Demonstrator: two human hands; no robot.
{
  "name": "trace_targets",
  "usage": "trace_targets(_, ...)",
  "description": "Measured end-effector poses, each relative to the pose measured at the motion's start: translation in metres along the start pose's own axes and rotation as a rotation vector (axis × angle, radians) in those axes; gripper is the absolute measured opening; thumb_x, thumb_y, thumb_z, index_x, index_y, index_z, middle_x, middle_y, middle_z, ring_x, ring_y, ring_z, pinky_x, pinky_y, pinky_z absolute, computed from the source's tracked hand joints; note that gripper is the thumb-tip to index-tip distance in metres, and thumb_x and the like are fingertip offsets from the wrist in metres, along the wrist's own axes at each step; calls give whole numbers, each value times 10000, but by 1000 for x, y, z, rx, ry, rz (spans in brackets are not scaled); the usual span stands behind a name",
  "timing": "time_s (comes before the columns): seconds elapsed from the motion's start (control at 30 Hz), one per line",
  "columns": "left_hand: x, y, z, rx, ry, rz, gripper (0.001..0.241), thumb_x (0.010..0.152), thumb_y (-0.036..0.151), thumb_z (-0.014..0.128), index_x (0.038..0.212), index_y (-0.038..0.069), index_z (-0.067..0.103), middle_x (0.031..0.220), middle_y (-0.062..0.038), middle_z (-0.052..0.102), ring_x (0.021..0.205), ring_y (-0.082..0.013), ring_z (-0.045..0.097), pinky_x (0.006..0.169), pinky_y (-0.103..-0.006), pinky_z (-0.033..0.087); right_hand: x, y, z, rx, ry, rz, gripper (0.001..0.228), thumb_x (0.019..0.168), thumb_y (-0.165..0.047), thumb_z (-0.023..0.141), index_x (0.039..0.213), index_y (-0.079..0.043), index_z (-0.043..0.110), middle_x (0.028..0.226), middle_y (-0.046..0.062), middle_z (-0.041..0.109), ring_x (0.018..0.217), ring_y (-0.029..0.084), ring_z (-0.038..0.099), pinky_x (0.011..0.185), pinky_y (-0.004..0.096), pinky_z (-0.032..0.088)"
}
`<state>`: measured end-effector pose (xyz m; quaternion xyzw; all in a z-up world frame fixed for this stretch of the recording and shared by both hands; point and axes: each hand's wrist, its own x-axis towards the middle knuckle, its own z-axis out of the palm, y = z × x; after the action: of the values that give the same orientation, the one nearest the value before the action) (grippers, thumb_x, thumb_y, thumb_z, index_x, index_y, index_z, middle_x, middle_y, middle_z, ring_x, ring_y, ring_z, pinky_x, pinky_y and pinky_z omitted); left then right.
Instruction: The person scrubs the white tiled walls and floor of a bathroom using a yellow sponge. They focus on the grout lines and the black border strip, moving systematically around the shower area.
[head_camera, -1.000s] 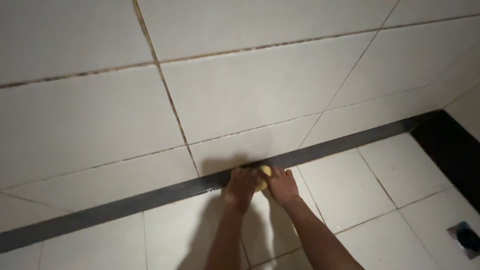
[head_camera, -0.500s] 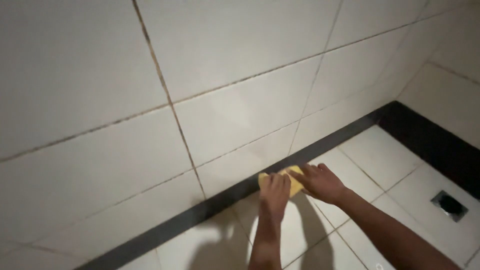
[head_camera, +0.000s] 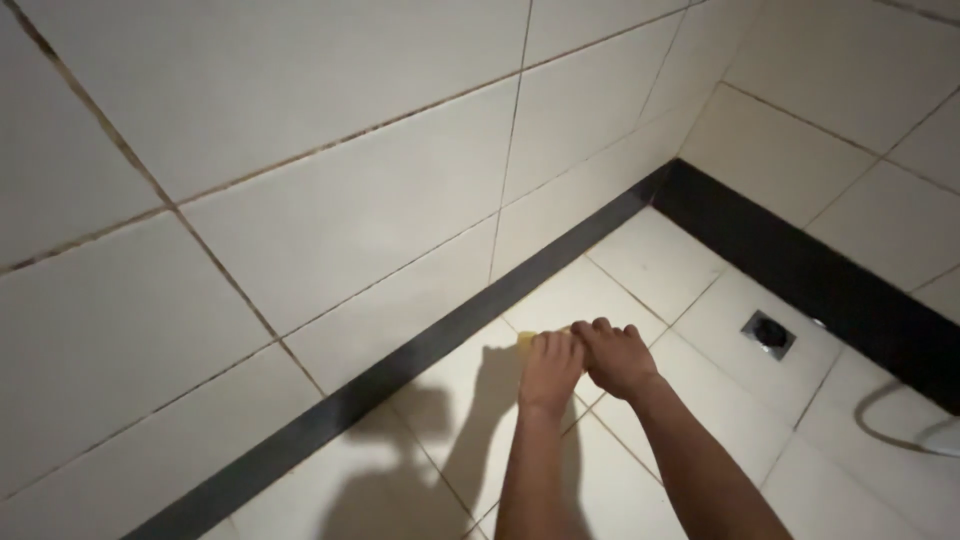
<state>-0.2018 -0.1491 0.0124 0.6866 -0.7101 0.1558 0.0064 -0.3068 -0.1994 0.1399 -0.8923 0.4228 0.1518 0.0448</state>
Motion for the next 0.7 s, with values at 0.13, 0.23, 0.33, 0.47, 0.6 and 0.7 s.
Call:
trace_targets(0.13,2,-26,-55,175,-177,94,613,915,257,716,1428,59,447,1291,-148,552,1186,-290,516,1025,-438,397,-4,-6,-28,-33,-41,18,483,1027,-222,535,1491,-223,401,1408,115,537,1191,245,630,1096,437,419)
trace_targets(0.23,12,-29,-81,67,-127,6,672,867,248,723,1445,91,416,1280,-149,548,1188,-295,508,977,-436,408,-10,-7,-38,2,27,95,459,1025,-198,529,1474,-190,429,1389,97,579,1217,231,633,1074,432,471)
trace_targets(0.33,17,-22,-74,39,-159,16,645,846,145,747,1423,86,466,1294,-123,552,1181,-261,518,965,-405,420,5,-1,-2,74,29,217,556,1000,-220,590,1506,-165,366,1452,163,504,1241,295,599,1083,491,452)
trace_targets(0.47,22,-24,-77,-60,-136,32,669,816,214,808,1399,93,502,1251,-98,561,1161,-246,513,979,-422,401,-1,-15,-3,200,-43,242,787,895,-347,733,1522,-126,311,1436,162,521,1248,296,597,1045,495,497)
trace_targets(0.6,17,-41,-69,-171,-130,-68,610,801,279,846,1299,89,551,1219,-94,548,1167,-254,493,984,-429,385,12,-14,13,197,80,113,956,781,-493,851,1500,-164,313,1357,157,538,1164,294,611,970,464,530)
trace_targets(0.7,0,-60,-62,-157,-88,-125,609,789,240,833,1304,89,544,1210,-112,531,1166,-285,486,966,-457,393,18,-26,1,259,35,62,1090,770,-451,846,1602,-212,184,1327,154,548,1074,262,654,932,416,557)
